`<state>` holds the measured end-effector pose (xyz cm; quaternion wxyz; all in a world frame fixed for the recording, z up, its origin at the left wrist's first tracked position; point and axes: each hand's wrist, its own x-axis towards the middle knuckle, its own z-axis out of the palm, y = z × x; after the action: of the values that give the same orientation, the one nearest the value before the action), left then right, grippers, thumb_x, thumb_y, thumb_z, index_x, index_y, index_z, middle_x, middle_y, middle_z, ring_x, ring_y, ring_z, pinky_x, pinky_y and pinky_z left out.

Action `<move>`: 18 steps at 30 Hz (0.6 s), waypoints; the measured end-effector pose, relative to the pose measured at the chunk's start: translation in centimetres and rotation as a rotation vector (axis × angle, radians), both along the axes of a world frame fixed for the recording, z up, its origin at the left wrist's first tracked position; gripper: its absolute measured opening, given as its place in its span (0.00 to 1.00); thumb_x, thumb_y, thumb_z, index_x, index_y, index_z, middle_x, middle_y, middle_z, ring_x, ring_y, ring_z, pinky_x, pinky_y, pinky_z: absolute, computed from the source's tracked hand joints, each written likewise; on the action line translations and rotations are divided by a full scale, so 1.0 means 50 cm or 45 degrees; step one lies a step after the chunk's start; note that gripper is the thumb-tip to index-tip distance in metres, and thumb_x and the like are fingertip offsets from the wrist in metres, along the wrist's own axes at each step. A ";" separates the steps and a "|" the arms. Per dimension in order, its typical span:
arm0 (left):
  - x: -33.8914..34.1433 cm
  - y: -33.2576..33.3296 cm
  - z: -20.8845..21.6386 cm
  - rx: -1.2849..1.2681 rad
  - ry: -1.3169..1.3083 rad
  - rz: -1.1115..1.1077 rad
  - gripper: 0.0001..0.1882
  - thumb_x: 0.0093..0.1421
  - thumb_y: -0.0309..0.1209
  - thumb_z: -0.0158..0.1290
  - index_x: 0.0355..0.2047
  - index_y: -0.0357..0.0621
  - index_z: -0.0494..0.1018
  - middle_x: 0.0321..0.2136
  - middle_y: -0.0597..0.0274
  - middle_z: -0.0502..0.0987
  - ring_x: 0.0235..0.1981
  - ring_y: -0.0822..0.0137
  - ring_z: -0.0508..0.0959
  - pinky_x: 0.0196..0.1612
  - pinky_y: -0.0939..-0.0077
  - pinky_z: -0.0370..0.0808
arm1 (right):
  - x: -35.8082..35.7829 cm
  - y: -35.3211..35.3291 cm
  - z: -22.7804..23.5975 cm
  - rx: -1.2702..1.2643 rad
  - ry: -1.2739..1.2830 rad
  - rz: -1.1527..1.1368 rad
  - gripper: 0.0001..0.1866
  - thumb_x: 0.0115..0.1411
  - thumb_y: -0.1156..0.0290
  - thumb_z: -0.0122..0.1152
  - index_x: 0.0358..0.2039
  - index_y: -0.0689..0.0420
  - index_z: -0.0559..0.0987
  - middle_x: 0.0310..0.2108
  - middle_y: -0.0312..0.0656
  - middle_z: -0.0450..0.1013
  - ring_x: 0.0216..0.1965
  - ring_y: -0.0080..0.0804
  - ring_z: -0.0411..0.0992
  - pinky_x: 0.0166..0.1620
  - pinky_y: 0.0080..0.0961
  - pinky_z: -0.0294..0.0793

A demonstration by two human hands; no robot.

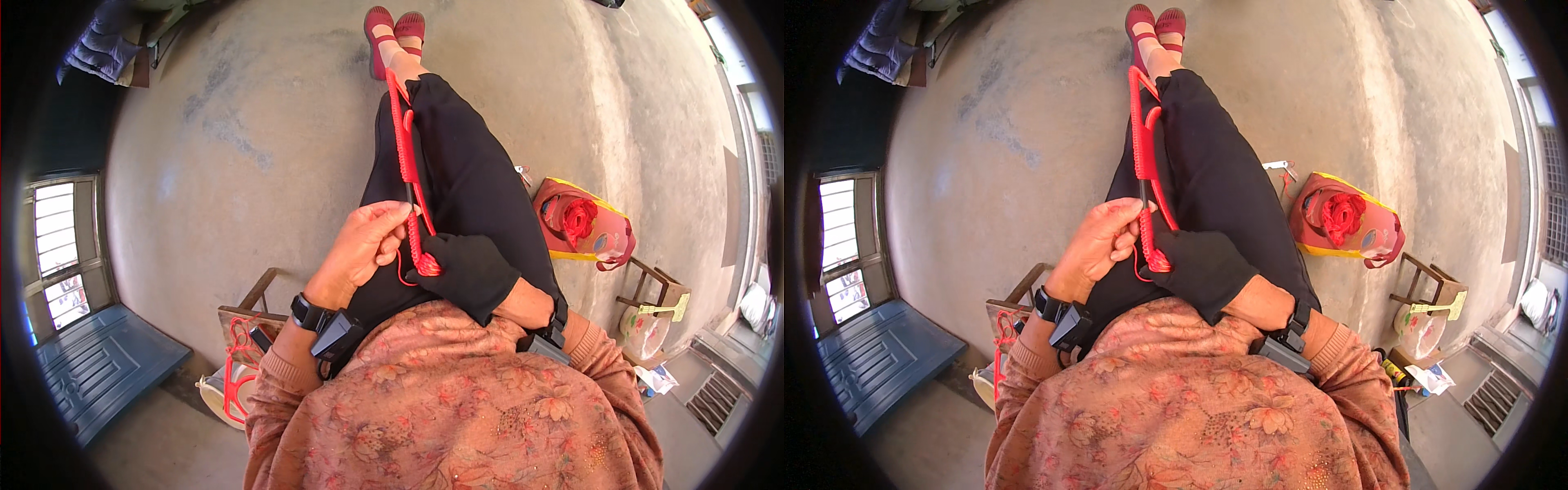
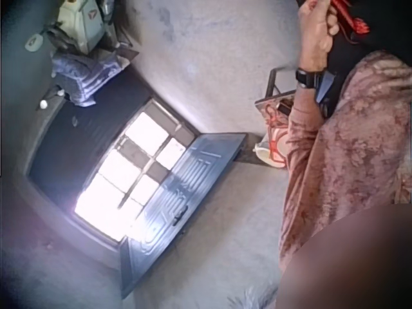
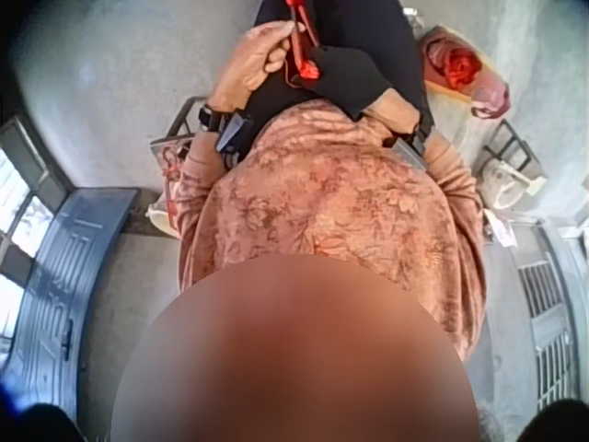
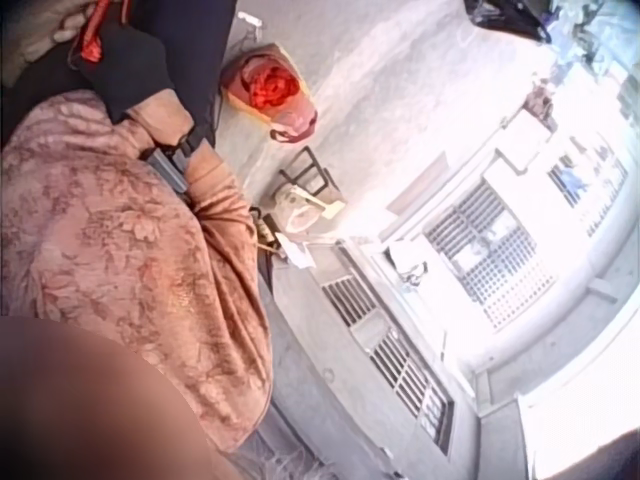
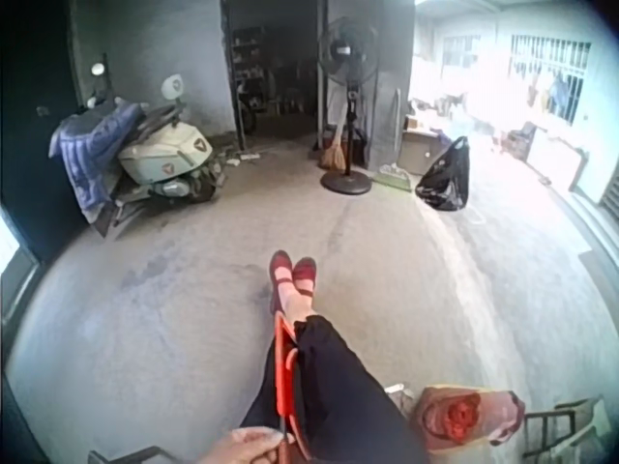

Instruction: Tying red plastic ribbon around a handle or stick.

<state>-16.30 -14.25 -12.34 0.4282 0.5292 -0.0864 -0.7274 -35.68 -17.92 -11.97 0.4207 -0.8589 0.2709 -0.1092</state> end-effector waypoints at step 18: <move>-0.031 0.055 0.031 -0.005 0.025 0.002 0.11 0.66 0.34 0.52 0.37 0.37 0.75 0.14 0.74 0.64 0.10 0.85 0.57 0.11 0.89 0.51 | -0.020 0.008 -0.002 -0.114 0.021 0.110 0.24 0.55 0.67 0.60 0.52 0.58 0.70 0.26 0.47 0.74 0.26 0.45 0.75 0.27 0.33 0.73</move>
<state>-17.84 -11.50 -10.80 0.4305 0.5213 -0.0834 -0.7321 -36.67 -17.51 -12.07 0.3838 -0.8887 0.2318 -0.0958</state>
